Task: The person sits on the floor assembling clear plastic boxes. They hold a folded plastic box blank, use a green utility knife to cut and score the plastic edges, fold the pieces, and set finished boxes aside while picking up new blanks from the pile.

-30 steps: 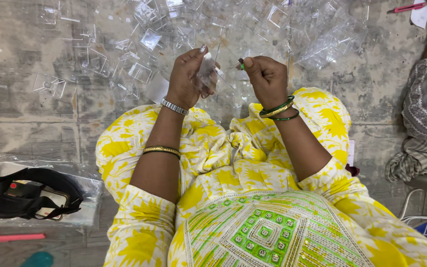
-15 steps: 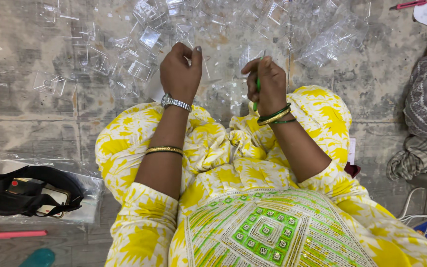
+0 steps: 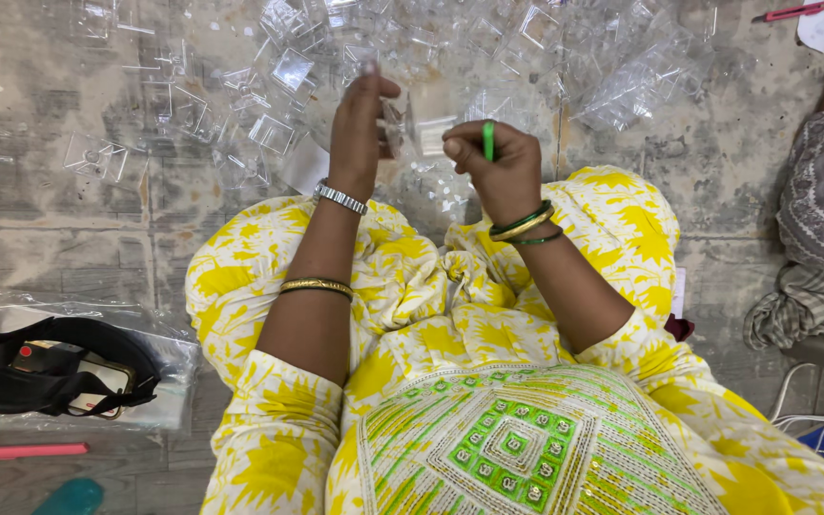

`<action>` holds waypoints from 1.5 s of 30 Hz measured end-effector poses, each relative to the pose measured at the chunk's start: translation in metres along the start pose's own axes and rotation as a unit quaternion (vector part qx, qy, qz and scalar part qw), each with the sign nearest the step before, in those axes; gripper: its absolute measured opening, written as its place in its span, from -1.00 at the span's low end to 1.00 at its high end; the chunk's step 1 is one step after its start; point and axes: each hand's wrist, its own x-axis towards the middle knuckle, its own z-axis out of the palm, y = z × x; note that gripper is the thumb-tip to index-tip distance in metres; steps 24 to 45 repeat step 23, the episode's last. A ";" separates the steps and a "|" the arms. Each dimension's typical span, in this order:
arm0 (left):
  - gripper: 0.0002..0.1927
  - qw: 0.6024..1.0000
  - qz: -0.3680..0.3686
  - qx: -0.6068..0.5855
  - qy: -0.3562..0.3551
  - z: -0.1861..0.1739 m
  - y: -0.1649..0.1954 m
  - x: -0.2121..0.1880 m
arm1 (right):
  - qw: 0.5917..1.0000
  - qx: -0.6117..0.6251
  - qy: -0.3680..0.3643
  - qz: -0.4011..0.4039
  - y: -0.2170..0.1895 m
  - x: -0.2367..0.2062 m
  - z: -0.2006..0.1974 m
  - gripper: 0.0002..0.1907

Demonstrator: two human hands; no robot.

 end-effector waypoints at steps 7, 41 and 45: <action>-0.47 0.994 -0.072 -0.037 -0.075 0.001 0.000 0.001 | 0.976 -0.151 -0.011 -0.157 -0.006 -0.012 0.000 -0.76; -0.71 0.982 0.179 0.021 0.056 0.000 -0.043 0.018 | 0.993 -0.095 0.062 0.037 0.014 -0.018 0.043 -0.53; -0.71 0.982 0.179 0.021 0.056 0.000 -0.043 0.018 | 0.993 -0.095 0.062 0.037 0.014 -0.018 0.043 -0.53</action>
